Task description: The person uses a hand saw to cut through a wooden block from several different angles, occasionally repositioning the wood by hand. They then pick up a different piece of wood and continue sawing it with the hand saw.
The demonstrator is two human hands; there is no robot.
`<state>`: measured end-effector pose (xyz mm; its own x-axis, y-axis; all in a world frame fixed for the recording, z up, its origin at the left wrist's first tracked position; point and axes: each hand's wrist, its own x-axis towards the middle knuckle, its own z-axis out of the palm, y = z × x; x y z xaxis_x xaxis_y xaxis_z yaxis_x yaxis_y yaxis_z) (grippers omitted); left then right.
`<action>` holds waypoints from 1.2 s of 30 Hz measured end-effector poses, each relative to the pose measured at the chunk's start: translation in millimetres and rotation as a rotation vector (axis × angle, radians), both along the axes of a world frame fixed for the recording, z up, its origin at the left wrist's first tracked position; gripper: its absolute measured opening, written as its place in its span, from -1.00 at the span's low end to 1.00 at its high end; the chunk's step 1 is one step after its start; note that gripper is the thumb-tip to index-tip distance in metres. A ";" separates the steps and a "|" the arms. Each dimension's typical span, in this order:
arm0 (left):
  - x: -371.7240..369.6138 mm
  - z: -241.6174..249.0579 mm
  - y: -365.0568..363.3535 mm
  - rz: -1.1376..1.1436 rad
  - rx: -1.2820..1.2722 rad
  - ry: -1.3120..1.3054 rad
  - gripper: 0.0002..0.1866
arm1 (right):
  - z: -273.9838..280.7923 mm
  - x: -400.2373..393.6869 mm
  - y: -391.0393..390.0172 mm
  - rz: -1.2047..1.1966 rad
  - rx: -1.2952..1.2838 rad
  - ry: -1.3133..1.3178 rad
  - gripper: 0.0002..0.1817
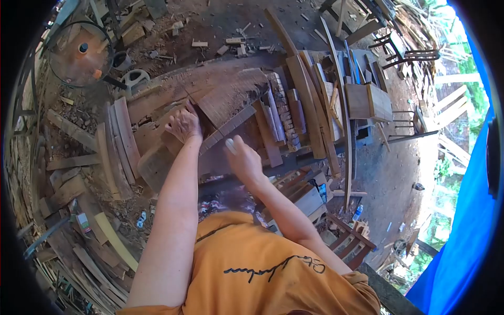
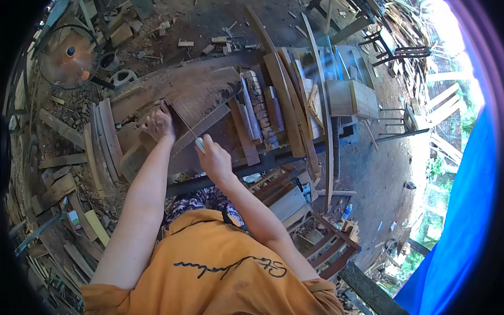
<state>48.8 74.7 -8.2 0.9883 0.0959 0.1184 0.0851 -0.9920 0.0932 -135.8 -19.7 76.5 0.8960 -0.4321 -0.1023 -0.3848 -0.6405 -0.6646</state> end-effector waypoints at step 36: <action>-20.3 16.5 -9.5 -0.019 -0.177 0.059 -0.67 | 34.5 -11.9 -15.9 0.107 -0.043 0.053 -0.66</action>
